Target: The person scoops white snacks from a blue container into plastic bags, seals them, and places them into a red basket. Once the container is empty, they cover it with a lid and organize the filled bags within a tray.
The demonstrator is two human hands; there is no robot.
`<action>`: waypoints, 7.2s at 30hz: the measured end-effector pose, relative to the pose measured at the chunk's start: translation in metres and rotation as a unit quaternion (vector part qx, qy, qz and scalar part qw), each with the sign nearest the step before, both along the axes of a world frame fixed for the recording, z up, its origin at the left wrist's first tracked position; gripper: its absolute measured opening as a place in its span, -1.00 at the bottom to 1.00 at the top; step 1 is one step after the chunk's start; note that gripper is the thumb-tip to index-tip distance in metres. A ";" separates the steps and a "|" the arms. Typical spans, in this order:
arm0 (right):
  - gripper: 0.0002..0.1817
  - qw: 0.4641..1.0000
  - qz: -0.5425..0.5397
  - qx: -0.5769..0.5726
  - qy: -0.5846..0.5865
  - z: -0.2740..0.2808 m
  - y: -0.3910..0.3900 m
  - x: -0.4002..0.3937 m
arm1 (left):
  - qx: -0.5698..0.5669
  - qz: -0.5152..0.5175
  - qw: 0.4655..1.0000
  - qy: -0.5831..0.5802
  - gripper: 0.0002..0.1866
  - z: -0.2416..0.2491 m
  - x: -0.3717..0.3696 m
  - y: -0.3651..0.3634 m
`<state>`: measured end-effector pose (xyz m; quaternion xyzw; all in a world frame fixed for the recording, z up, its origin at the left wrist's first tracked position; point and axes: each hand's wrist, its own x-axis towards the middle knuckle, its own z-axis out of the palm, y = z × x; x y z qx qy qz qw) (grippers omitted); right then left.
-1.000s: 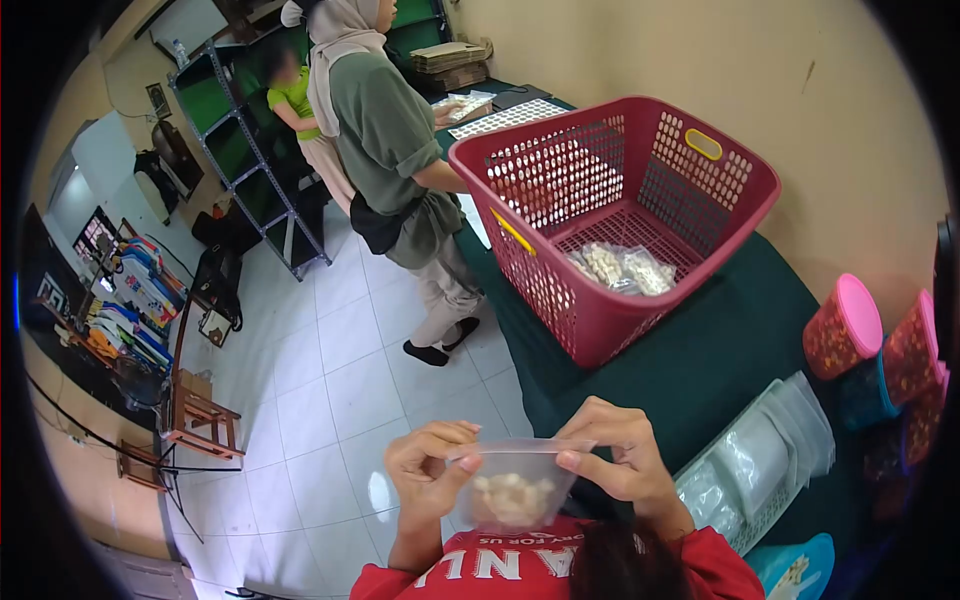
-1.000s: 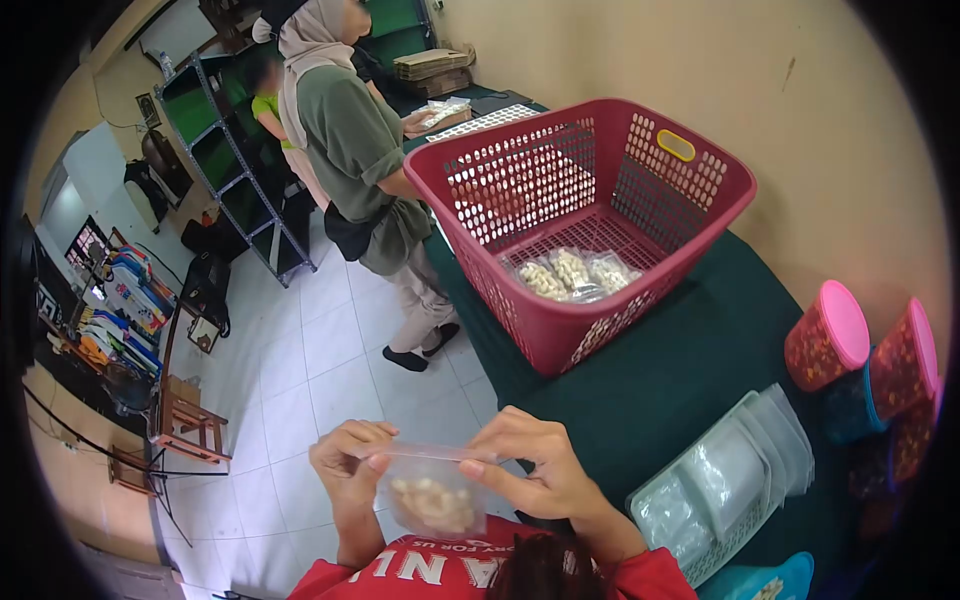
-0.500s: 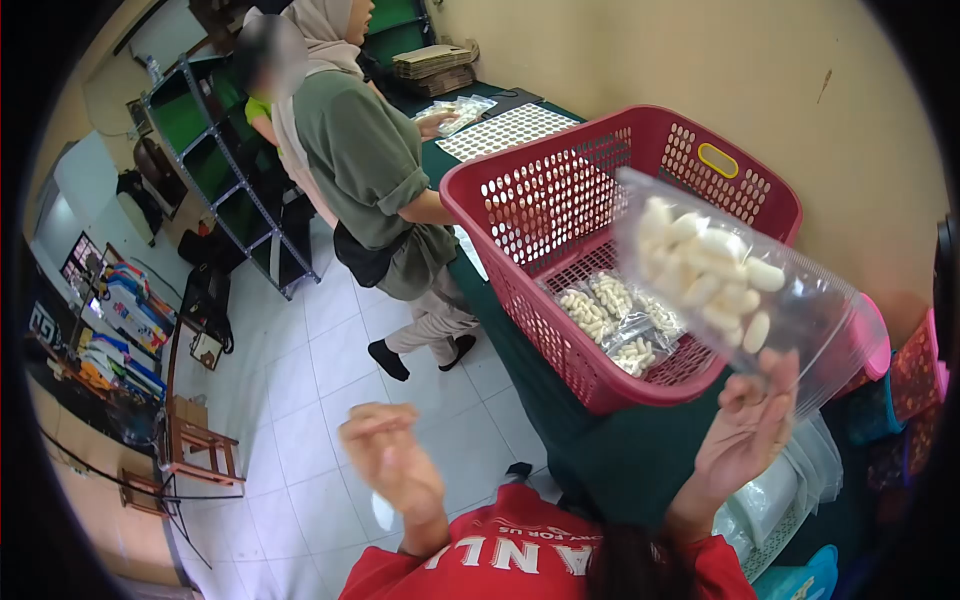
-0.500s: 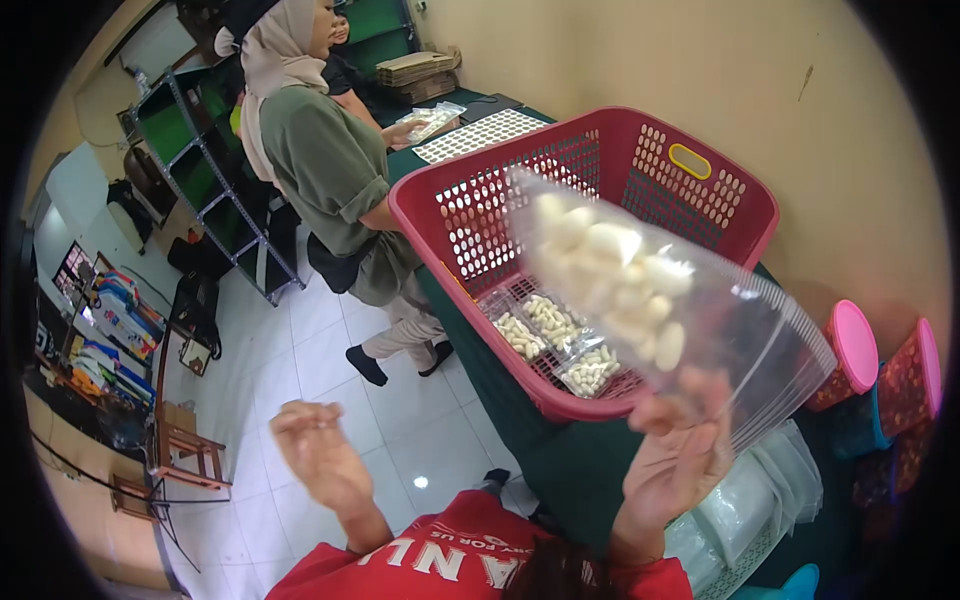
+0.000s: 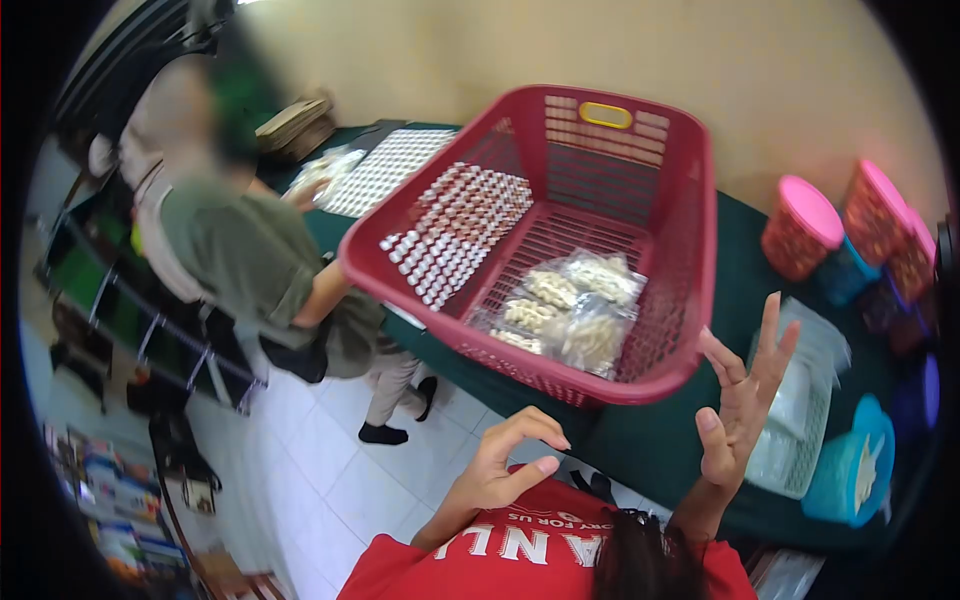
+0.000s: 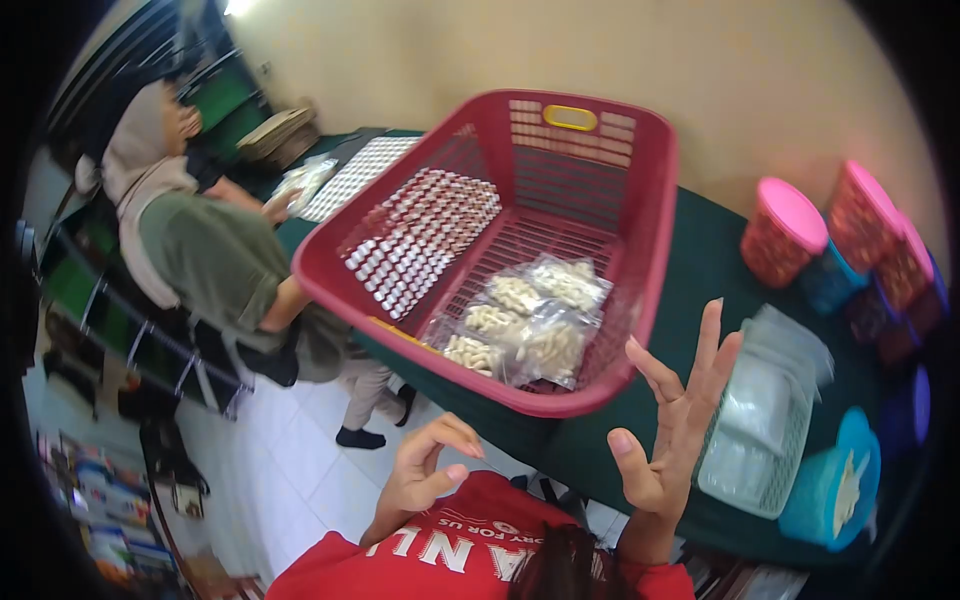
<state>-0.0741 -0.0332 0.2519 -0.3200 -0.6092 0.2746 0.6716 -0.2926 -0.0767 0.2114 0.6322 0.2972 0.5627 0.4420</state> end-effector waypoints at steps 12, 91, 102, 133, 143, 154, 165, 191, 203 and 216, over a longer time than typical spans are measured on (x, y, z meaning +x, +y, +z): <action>-0.33 0.883 -0.390 -0.242 -0.095 -0.088 -0.163 0.072 | -0.067 -0.406 0.902 0.129 -0.88 -0.048 0.109 0.051; -0.79 0.956 0.224 -0.126 -0.144 -0.056 -0.165 0.508 | 0.007 0.000 0.994 0.113 -0.78 -0.011 0.554 -0.146; -0.81 0.925 0.201 -0.083 -0.312 -0.041 -0.145 0.536 | 0.120 0.043 0.965 0.228 -0.88 -0.013 0.565 -0.135; -0.73 0.969 0.193 -0.149 -0.026 -0.048 -0.151 0.552 | 0.091 0.332 0.925 0.160 -0.77 0.005 0.539 -0.084; -0.75 0.964 0.206 -0.165 0.002 -0.052 -0.147 0.555 | 0.144 0.357 0.912 0.143 -0.75 -0.010 0.545 -0.075; -0.75 0.960 0.198 -0.195 0.025 -0.054 -0.151 0.559 | 0.096 0.264 0.959 -0.050 -0.90 -0.019 0.551 -0.073; -0.73 0.966 0.074 -0.245 0.013 -0.057 -0.161 0.574 | -0.019 0.137 0.990 -0.016 -0.93 -0.014 0.531 -0.090; -0.76 0.942 0.100 -0.315 0.063 -0.047 -0.195 0.485 | 0.202 -0.097 0.895 0.386 -0.10 0.014 0.526 -0.108; -0.90 0.947 -0.117 -0.205 -0.216 -0.022 -0.202 0.447 | 0.139 -0.136 0.934 0.300 -0.14 -0.008 0.492 -0.084; -0.88 0.916 -0.262 -0.177 -0.246 -0.036 -0.187 0.488 | 0.113 -0.218 0.941 0.233 -0.30 -0.030 0.476 -0.054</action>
